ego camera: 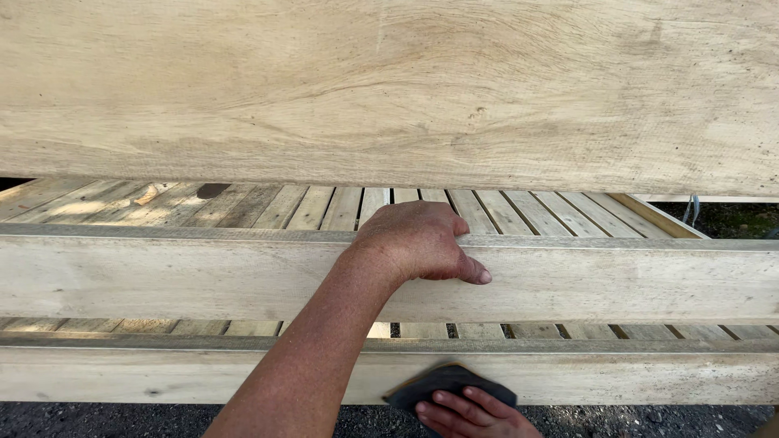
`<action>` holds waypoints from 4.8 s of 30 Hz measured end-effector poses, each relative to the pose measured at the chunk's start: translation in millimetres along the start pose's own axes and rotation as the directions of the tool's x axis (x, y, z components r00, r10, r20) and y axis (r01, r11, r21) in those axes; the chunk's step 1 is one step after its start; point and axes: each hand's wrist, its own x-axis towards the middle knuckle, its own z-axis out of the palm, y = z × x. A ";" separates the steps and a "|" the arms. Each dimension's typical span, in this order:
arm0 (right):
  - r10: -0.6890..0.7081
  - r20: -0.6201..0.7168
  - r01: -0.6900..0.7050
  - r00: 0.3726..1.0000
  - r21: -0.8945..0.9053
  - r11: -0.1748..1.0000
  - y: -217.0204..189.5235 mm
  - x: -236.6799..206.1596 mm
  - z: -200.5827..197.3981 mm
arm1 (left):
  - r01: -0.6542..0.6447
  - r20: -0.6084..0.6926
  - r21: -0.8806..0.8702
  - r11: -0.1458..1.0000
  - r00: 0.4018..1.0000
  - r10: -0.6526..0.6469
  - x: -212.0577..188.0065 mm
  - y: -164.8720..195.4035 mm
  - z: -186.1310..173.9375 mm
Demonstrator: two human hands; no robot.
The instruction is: The person sands the horizontal rails and frame of a wooden bench with a sheet of sandpaper, rubbing along the rails and moving progressively along the bench to smooth the wood surface.
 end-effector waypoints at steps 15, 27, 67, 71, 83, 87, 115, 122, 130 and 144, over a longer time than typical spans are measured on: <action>-0.050 0.126 0.015 0.991 0.265 0.964 -54.8 78.7 11.3 | -0.036 -0.068 -0.036 0.999 0.997 0.034 -2.4 1.4 -1.4; 0.002 0.231 -0.077 0.973 0.316 0.946 -16.5 -27.0 15.0 | -0.129 -0.108 0.061 0.990 0.985 0.135 6.0 2.7 4.9; 0.076 0.130 -0.089 0.989 0.092 0.992 -56.7 95.9 8.5 | 0.001 -0.038 0.022 1.000 0.999 0.000 -2.8 -29.1 -5.0; -0.081 0.290 -0.054 0.954 0.431 0.901 -58.5 140.4 0.2 | 0.007 -0.080 -0.018 1.000 0.997 -0.008 -13.7 -32.0 -9.6; 0.234 -0.042 -0.236 0.971 -0.047 0.971 -9.7 -1.6 19.5 | 0.067 -0.058 0.033 0.997 0.996 -0.065 -26.7 -81.9 -22.4; 0.164 0.030 -0.166 0.986 0.248 0.954 -49.5 135.8 -1.5 | 0.016 -0.149 0.023 1.000 0.989 -0.013 -18.9 -86.2 -15.2; 0.139 0.104 -0.165 0.985 0.313 0.935 -44.4 183.1 -17.4 | 0.076 -0.071 -0.001 0.997 0.995 -0.076 -64.3 -160.3 -43.7; 0.239 -0.052 -0.234 0.970 0.086 0.968 -44.7 167.5 -14.6 | 0.043 -0.086 0.024 0.999 0.995 -0.041 -62.3 -158.9 -42.7; 0.136 0.128 -0.174 0.982 0.366 0.914 -72.1 260.4 -20.9 | 0.032 -0.092 0.018 0.999 0.995 -0.030 -64.5 -160.8 -42.8; 0.861 -0.058 -0.863 0.505 -0.015 0.505 -86.5 93.1 36.5 | 0.037 -0.146 -0.030 0.999 0.988 -0.041 -71.1 -157.7 -42.0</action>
